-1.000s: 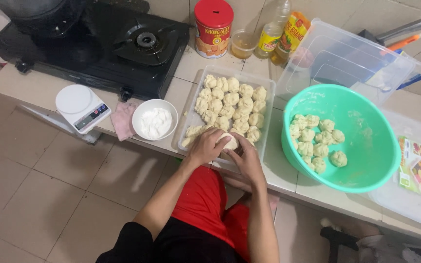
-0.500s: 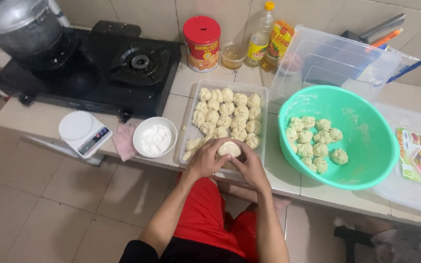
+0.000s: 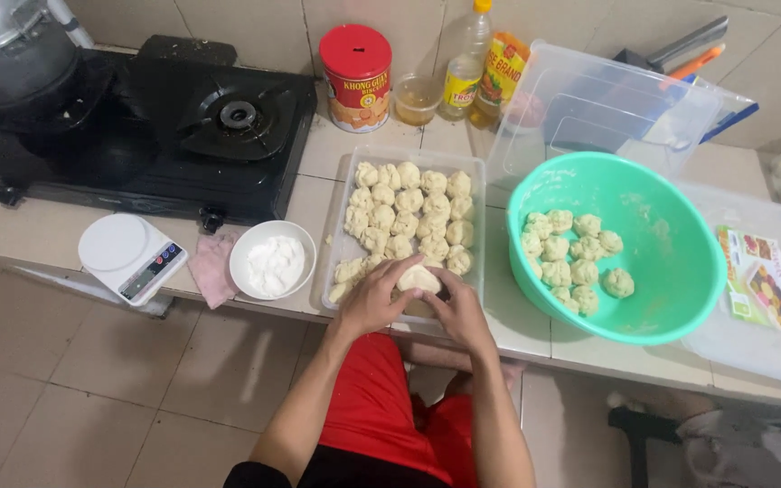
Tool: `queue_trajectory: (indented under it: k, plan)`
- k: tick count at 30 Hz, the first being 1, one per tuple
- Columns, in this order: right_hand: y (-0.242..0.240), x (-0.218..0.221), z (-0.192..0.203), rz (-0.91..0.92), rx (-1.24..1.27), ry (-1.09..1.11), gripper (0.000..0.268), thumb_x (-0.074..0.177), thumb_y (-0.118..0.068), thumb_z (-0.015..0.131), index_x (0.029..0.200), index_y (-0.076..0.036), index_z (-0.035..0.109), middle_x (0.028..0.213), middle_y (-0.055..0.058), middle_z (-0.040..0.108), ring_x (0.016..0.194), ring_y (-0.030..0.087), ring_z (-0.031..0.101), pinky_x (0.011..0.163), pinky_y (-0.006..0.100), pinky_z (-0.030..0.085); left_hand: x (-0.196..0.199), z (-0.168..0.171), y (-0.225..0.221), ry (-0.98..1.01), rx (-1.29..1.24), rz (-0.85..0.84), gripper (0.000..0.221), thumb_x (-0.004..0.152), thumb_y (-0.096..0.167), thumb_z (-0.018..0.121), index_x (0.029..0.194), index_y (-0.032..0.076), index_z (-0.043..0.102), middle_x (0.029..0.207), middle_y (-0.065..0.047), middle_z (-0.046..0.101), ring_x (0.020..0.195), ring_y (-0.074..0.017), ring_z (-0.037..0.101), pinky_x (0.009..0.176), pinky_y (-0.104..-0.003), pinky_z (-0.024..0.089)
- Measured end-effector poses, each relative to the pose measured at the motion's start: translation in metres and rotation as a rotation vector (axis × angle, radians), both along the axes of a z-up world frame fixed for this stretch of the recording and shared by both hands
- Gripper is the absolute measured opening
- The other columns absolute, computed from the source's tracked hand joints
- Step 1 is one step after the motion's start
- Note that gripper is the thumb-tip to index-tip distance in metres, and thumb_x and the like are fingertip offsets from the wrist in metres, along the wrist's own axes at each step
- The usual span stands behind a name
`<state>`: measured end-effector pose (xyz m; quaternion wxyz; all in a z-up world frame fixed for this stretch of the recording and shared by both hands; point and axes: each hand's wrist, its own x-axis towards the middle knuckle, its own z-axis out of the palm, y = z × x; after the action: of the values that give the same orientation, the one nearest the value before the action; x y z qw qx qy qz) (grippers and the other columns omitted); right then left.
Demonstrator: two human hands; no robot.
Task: The person is portioning dough from a large green bowl into small balls and arranging them in a rectangular plastic tray.
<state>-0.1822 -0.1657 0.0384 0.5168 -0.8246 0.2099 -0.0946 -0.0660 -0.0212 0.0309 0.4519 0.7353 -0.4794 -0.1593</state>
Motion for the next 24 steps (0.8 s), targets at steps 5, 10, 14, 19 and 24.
queue_trajectory:
  k: [5, 10, 14, 19, 24]
  plan:
    - [-0.004, -0.001, -0.007, -0.035, -0.039, -0.031, 0.036, 0.092, -0.008, 0.072, 0.128, -0.003, 0.07, 0.112, 0.024, 0.074, 0.105, 0.044, 0.07, 0.091, 0.051, 0.055, 0.001, 0.0, 0.0, 0.022, -0.003, -0.015, 0.048, 0.097, 0.028, 0.065, 0.141, 0.011, 0.056, 0.12, -0.02, 0.067, 0.119, -0.0397, 0.062, 0.1, -0.049, 0.052]
    - [0.008, 0.002, 0.029, -0.035, -0.018, -0.033, 0.038, 0.093, -0.007, 0.069, 0.131, -0.001, 0.067, 0.108, 0.027, 0.072, 0.1, 0.047, 0.071, 0.09, 0.054, 0.056, 0.011, -0.035, -0.006, 0.007, -0.026, 0.025, 0.044, 0.1, 0.025, 0.063, 0.139, 0.008, 0.055, 0.119, -0.022, 0.067, 0.117, -0.0413, 0.062, 0.099, -0.049, 0.053]
    - [0.012, 0.003, 0.044, 0.034, -0.01, -0.004, 0.062, 0.087, -0.007, 0.074, 0.144, -0.003, 0.052, 0.106, 0.026, 0.07, 0.101, 0.042, 0.066, 0.09, 0.05, 0.052, 0.014, -0.051, -0.009, 0.032, -0.036, 0.078, 0.037, 0.103, 0.025, 0.057, 0.135, 0.008, 0.06, 0.113, -0.019, 0.07, 0.111, -0.0384, 0.067, 0.096, -0.047, 0.053]
    - [0.009, 0.004, 0.027, 0.03, -0.098, 0.037, 0.044, 0.092, -0.01, 0.071, 0.135, -0.009, 0.062, 0.131, 0.02, 0.069, 0.126, 0.045, 0.06, 0.109, 0.054, 0.045, 0.006, -0.034, -0.009, -0.067, -0.035, 0.11, 0.036, 0.102, 0.027, 0.06, 0.133, 0.009, 0.061, 0.106, -0.021, 0.071, 0.106, -0.0394, 0.068, 0.092, -0.047, 0.056]
    - [0.002, -0.003, 0.004, -0.025, -0.118, 0.011, 0.04, 0.095, -0.009, 0.066, 0.135, -0.011, 0.066, 0.087, 0.018, 0.076, 0.092, 0.04, 0.074, 0.088, 0.048, 0.056, -0.002, -0.008, -0.004, 0.001, -0.043, 0.053, 0.052, 0.095, 0.028, 0.07, 0.14, 0.006, 0.056, 0.123, -0.023, 0.068, 0.118, -0.0399, 0.063, 0.103, -0.05, 0.05]
